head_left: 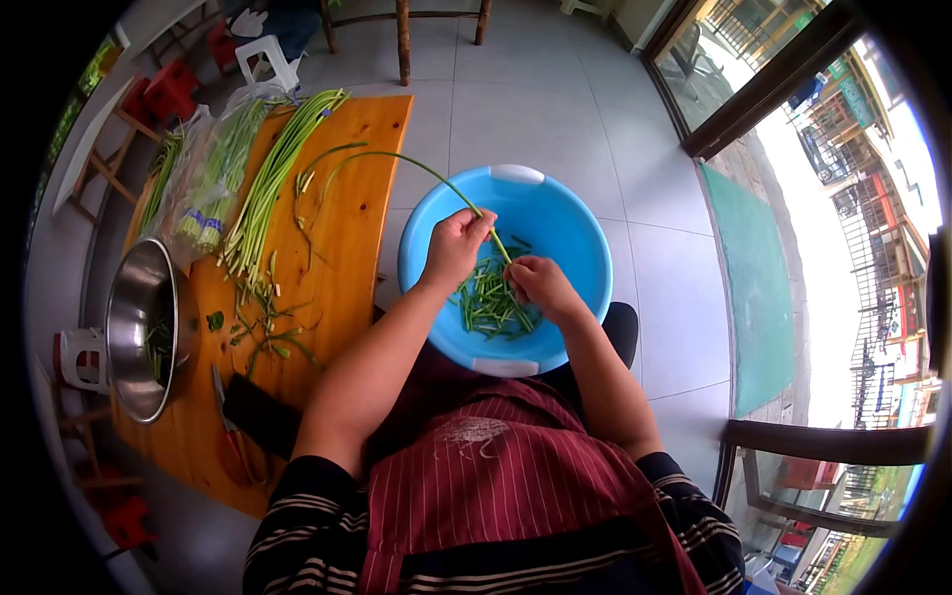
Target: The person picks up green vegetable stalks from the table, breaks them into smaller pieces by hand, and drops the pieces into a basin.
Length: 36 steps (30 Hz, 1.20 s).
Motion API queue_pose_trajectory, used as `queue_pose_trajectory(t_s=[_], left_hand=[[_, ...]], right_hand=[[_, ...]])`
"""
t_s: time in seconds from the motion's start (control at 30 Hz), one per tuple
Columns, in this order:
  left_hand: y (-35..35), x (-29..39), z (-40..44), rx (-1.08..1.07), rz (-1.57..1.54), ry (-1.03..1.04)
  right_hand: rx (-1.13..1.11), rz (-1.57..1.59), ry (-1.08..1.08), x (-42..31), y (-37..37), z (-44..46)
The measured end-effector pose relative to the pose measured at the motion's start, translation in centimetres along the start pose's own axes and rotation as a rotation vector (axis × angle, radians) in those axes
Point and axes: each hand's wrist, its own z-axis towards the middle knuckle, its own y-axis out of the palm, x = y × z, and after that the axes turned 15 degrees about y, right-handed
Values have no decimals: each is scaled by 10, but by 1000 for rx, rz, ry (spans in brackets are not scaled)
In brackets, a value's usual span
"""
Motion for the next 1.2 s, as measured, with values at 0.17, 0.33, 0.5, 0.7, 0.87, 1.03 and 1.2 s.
queue_pose_trajectory(t_s=[0.17, 0.33, 0.5, 0.7, 0.87, 1.03, 1.2], left_hand=[[14, 5, -12, -256, 491, 640], [6, 6, -4, 15, 95, 227], [-8, -13, 5, 206, -413, -109], [-17, -11, 8, 96, -430, -239], [-6, -6, 1, -148, -322, -254], [-6, -2, 2, -203, -198, -272], [-4, -7, 1, -60, -137, -127]], right_hand=[[144, -49, -17, 10, 4, 27], [-35, 168, -144, 16, 9, 21], [-221, -4, -467, 22, 6, -11], [-156, 475, -340, 18, 13, -8], [-251, 668, 57, 0, 8, -8], [-366, 527, 45, -1, 8, -6], [-333, 467, 36, 6, 8, 3]])
